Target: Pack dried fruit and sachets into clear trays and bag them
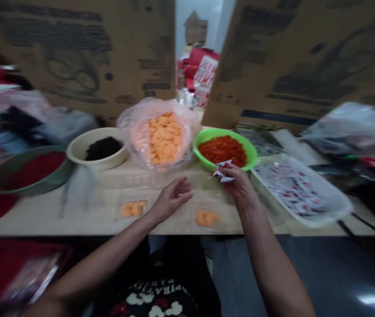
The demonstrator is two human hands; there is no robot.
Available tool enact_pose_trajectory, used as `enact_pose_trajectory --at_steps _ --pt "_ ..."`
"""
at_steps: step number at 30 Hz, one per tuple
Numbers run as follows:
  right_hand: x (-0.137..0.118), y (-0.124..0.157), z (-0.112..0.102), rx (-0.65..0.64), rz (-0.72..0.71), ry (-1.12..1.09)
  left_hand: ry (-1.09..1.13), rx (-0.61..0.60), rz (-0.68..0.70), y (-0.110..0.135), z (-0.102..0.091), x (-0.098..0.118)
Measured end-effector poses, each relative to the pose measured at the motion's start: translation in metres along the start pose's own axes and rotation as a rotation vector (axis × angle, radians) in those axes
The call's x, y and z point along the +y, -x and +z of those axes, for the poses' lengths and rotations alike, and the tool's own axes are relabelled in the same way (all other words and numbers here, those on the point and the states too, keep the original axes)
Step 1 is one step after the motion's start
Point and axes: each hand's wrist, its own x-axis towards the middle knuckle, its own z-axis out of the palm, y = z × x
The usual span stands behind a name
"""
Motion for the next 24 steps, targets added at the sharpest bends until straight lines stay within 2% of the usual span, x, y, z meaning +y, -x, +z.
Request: enact_pose_trajectory --at_steps 1,3,5,7,8,10,13,16,19,22,24 --pt "0.007 0.005 0.039 -0.127 0.012 -0.049 0.095 0.002 -0.013 -0.010 -0.003 0.000" --pt "0.015 0.016 0.104 -0.289 0.085 -0.160 0.165 0.062 -0.011 -0.019 -0.018 -0.008" --pt "0.019 0.022 0.149 -0.384 0.129 -0.219 0.155 0.147 -0.027 -0.015 -0.042 -0.019" --pt "0.020 0.022 0.177 -0.449 0.126 -0.166 0.112 0.220 -0.069 -0.002 -0.070 -0.030" --pt "0.020 0.021 0.187 -0.481 0.107 -0.070 0.070 0.248 -0.093 0.005 -0.086 -0.033" --pt "0.019 0.017 0.203 -0.543 0.019 0.304 -0.115 0.300 -0.135 0.018 -0.121 -0.038" --pt "0.020 0.015 0.229 -0.617 -0.149 0.893 -0.568 0.325 -0.201 0.030 -0.172 -0.038" --pt "0.020 0.017 0.252 -0.696 -0.233 1.105 -0.777 0.314 -0.279 0.036 -0.205 -0.037" --pt "0.017 0.016 0.261 -0.731 -0.261 1.187 -0.796 0.369 -0.319 0.040 -0.211 -0.040" --pt "0.012 0.010 0.252 -0.711 -0.282 1.184 -0.870 0.412 -0.313 0.048 -0.203 -0.042" --pt "0.011 0.004 0.242 -0.704 -0.281 1.133 -1.008 0.432 -0.253 0.058 -0.197 -0.041"
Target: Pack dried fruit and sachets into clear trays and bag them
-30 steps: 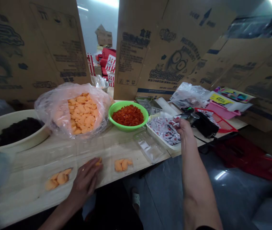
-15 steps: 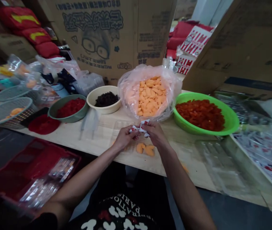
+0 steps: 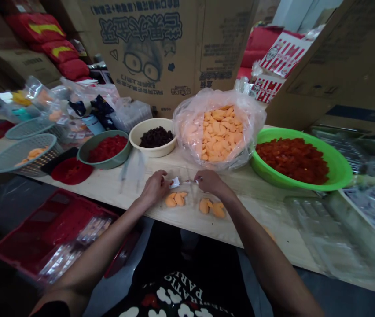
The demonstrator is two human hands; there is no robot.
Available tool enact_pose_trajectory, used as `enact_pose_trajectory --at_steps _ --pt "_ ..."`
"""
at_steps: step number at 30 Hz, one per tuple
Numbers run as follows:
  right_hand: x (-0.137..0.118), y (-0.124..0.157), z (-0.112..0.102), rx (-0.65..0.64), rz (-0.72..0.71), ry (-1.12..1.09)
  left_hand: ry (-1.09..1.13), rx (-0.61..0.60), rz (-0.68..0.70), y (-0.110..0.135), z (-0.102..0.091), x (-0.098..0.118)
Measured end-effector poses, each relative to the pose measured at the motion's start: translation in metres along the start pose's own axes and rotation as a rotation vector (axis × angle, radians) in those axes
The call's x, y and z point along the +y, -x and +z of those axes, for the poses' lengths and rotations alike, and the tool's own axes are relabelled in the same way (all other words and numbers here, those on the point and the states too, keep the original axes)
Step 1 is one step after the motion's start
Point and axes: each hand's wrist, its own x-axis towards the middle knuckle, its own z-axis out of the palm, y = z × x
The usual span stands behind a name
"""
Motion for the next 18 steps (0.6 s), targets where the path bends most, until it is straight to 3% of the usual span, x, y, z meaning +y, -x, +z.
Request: enact_pose_trajectory --at_steps 3,6,9,13,16,18 --pt "0.008 0.002 0.000 0.068 0.005 -0.019 -0.201 0.062 0.238 0.017 -0.002 -0.003" --pt "0.000 0.005 0.008 0.109 -0.013 0.056 -0.269 -0.042 0.474 0.031 0.003 -0.011" --pt "-0.022 0.011 0.017 0.031 -0.032 0.165 -0.225 -0.155 0.494 0.038 0.012 -0.021" --pt "-0.043 0.017 0.024 -0.078 -0.066 0.322 -0.141 -0.208 0.540 0.032 0.016 -0.035" --pt "-0.030 0.015 0.019 -0.014 -0.023 0.267 -0.104 -0.160 0.582 0.016 0.008 -0.038" --pt "-0.009 0.015 0.009 0.085 0.060 0.059 -0.115 -0.115 0.600 0.002 0.002 -0.035"
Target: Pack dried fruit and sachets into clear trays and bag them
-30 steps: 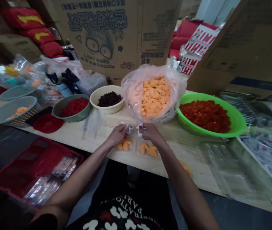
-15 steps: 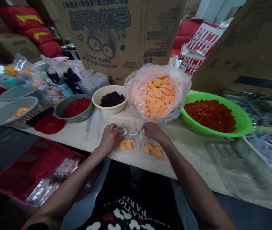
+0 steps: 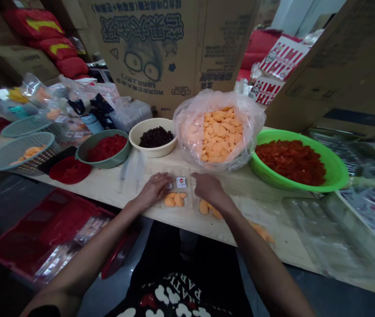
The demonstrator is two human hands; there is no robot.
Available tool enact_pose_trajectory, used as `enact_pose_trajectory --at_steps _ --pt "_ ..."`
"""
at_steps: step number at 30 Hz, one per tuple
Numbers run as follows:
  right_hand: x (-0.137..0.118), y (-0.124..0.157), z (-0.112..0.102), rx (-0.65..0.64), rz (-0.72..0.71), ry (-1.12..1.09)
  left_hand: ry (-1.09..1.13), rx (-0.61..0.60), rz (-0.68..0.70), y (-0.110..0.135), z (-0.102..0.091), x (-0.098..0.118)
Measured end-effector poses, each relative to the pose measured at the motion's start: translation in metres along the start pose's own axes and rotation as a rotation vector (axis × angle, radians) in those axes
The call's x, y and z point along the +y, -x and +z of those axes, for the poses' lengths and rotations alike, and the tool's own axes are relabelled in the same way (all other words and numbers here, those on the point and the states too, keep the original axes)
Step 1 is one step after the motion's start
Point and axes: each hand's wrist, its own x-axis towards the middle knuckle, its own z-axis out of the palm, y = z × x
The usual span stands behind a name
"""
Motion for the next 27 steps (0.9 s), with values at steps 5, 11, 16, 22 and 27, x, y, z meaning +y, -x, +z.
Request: enact_pose_trajectory --at_steps 5,11,16,22,27 --pt "0.048 0.007 -0.014 0.026 0.311 -0.703 -0.094 -0.196 0.291 -0.040 -0.007 -0.001" --pt "0.051 0.021 0.001 0.136 0.216 -0.426 -0.203 -0.319 0.464 -0.067 -0.004 0.003" --pt "0.069 0.028 -0.005 0.235 0.269 -0.238 -0.201 -0.289 0.302 -0.065 -0.005 0.011" --pt "0.087 0.036 -0.008 0.191 0.248 -0.272 -0.201 -0.248 0.094 -0.050 0.003 0.027" --pt "0.097 0.062 -0.011 0.263 0.173 -0.045 -0.212 -0.162 0.132 -0.028 -0.001 0.034"
